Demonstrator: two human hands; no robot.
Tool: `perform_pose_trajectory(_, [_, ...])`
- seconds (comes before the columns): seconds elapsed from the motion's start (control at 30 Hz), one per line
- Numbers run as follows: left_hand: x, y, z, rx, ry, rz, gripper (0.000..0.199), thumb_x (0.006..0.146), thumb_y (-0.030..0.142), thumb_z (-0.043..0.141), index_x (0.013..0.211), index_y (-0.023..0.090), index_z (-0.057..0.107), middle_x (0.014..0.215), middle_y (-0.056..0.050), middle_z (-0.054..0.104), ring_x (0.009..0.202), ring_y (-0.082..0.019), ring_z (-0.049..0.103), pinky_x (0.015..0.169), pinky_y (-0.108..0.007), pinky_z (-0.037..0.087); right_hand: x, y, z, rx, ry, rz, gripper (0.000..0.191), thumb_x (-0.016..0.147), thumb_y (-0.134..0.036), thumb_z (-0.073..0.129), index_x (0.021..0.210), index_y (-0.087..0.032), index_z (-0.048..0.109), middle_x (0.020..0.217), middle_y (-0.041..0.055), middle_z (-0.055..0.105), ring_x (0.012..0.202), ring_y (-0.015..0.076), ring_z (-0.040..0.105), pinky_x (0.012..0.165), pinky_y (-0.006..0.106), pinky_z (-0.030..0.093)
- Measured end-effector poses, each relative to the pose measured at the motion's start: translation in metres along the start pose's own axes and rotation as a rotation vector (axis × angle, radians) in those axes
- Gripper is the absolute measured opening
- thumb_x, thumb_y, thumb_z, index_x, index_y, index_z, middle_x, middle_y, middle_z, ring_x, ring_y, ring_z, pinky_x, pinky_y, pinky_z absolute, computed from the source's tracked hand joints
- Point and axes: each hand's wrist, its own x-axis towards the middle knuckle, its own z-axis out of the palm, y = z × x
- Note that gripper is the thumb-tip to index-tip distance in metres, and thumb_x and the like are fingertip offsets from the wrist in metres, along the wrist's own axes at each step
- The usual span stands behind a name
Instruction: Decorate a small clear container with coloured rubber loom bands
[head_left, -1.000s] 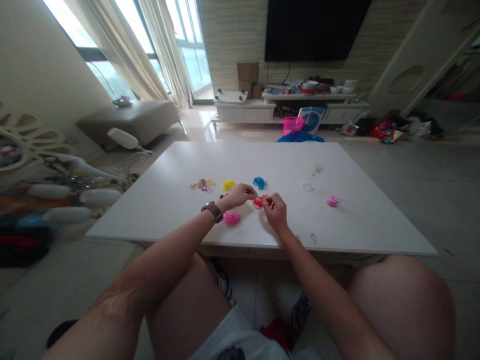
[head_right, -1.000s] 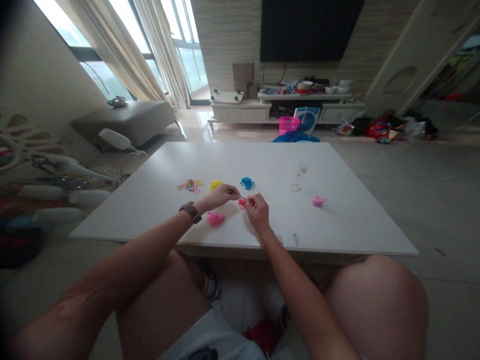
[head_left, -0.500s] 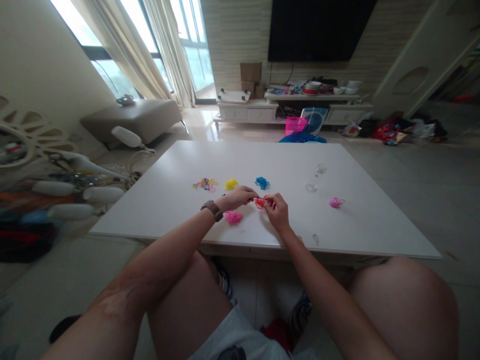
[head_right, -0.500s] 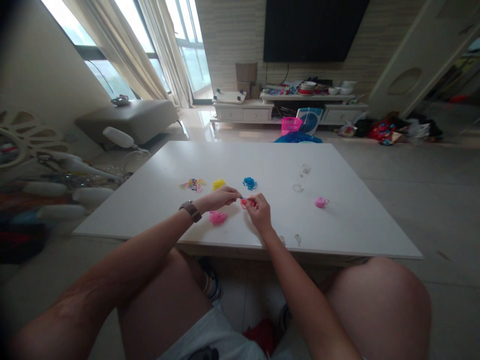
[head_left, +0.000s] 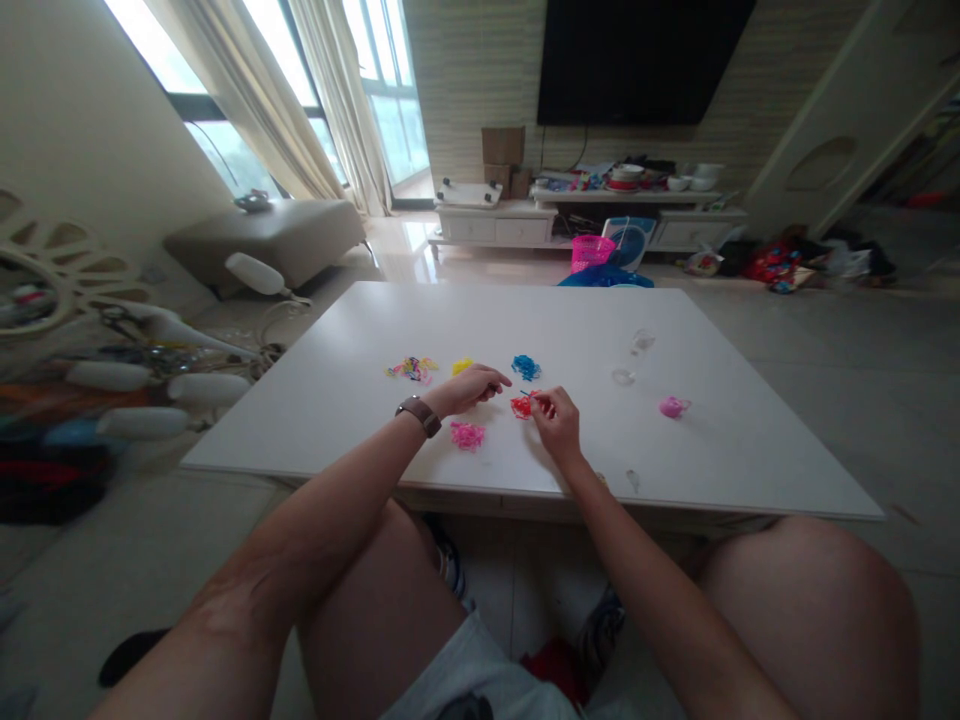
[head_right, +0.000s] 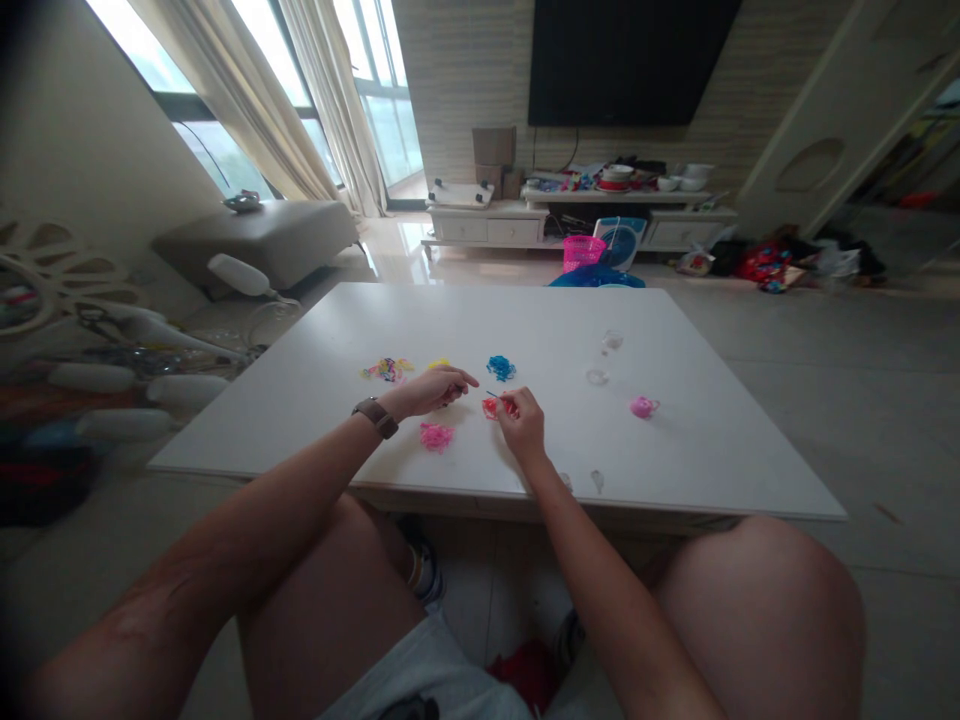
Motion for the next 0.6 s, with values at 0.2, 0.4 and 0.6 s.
perform_pose_trajectory(0.2, [0.004,0.003,-0.017,-0.059,-0.001,-0.035,0.013,0.068,0.007,0.073,0.081,0.009,0.073,0.076,-0.010,0.069,0.059,-0.008,0.056,0.051,-0.019,0.039,0.026,0.024,-0.002,-0.161,0.081,0.104,0.012,0.086,-0.025,0.058,0.075,-0.021,0.063,0.077,0.0014,0.061,0.067,0.0167,0.055,0.066,0.030,0.044])
perform_pose_trajectory(0.4, [0.007,0.003,-0.026,-0.048,0.033,-0.075,0.025,0.065,0.009,0.081,0.088,0.009,0.072,0.083,-0.011,0.073,0.068,-0.011,0.065,0.058,-0.020,0.045,0.069,0.052,0.008,-0.326,-0.026,0.196,0.012,0.079,-0.022,0.063,0.067,-0.022,0.063,0.077,0.0019,0.062,0.071,0.0177,0.055,0.066,0.029,0.040])
perform_pose_trajectory(0.6, [0.006,0.002,-0.029,-0.081,0.029,-0.097,0.023,0.070,0.005,0.075,0.093,0.008,0.070,0.093,-0.014,0.075,0.066,-0.009,0.064,0.055,-0.017,0.045,0.087,0.046,0.025,-0.367,-0.106,0.150,0.015,0.085,-0.032,0.066,0.074,-0.021,0.066,0.077,0.0027,0.061,0.076,0.0194,0.054,0.071,0.030,0.041])
